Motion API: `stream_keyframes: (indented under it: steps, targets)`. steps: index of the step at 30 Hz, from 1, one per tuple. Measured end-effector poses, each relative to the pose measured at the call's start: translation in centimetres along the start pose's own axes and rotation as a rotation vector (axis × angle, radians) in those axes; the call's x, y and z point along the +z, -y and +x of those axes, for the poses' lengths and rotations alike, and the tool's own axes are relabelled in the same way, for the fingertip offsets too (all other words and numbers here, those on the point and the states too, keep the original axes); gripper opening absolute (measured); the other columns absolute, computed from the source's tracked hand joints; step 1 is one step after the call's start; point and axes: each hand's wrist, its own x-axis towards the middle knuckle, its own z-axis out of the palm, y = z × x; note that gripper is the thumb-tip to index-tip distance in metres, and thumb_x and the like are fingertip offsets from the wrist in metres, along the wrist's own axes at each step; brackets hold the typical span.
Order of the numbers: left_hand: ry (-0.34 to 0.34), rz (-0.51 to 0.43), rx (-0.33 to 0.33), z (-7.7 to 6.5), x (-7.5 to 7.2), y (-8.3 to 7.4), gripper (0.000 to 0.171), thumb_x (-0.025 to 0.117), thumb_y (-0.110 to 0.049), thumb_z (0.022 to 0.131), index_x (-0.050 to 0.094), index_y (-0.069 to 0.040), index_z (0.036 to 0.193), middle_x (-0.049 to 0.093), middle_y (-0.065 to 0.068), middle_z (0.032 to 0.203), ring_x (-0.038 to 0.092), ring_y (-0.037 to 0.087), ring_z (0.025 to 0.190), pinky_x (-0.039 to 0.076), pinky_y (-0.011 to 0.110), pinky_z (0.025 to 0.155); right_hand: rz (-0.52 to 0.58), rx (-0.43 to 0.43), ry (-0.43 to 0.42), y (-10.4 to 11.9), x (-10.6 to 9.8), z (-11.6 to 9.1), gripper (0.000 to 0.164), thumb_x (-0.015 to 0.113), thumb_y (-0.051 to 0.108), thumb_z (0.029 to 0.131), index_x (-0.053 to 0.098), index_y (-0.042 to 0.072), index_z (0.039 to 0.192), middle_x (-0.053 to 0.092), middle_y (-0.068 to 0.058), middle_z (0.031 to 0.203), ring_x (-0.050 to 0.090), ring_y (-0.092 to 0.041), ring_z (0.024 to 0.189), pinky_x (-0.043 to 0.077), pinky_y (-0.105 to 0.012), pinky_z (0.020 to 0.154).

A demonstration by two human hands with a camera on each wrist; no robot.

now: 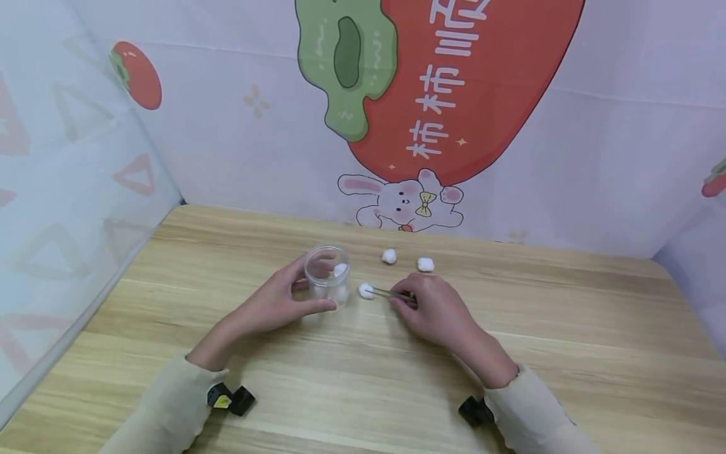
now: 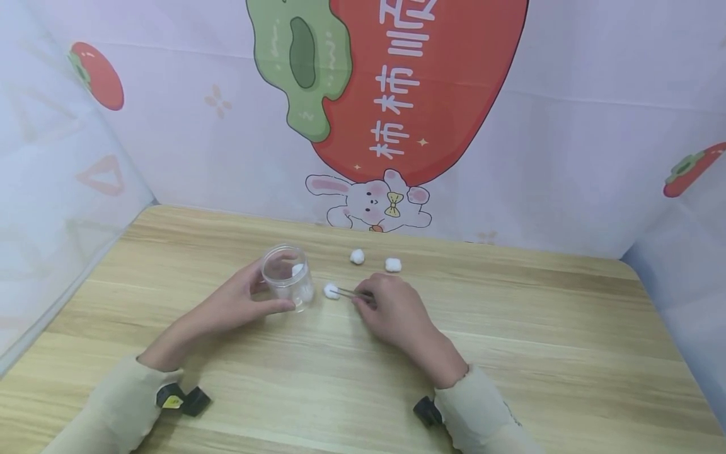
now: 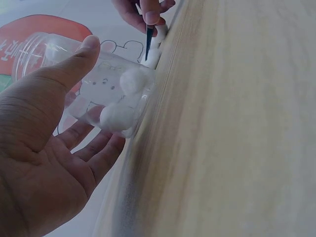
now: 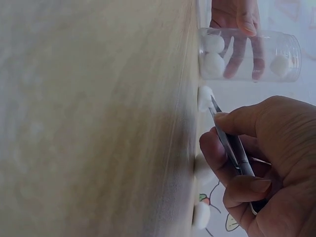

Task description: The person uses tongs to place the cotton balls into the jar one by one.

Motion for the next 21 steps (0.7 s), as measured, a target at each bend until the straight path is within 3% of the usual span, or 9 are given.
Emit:
stream_keyframes:
  steps: [10, 21]
  targets:
    - [-0.004, 0.001, 0.003, -0.07, -0.06, -0.19, 0.075, 0.089, -0.035, 0.087, 0.047, -0.041, 0.149, 0.066, -0.002, 0.141, 0.062, 0.018, 0.137, 0.05, 0.043, 0.122, -0.015, -0.015, -0.011, 0.17, -0.15, -0.14, 0.007, 0.08, 0.014, 0.095, 0.083, 0.012, 0.101, 0.079, 0.002, 0.094, 0.064, -0.005, 0.079, 0.059, -0.029, 0.072]
    - [-0.007, 0.022, -0.016, -0.09, 0.09, -0.25, 0.074, 0.089, -0.039, 0.087, 0.047, -0.044, 0.148, 0.065, -0.004, 0.141, 0.062, 0.018, 0.138, 0.049, 0.045, 0.122, -0.014, -0.018, -0.026, 0.2, -0.7, -0.31, 0.007, 0.08, 0.013, 0.094, 0.083, 0.012, 0.1, 0.079, 0.001, 0.092, 0.064, -0.006, 0.078, 0.057, -0.027, 0.07]
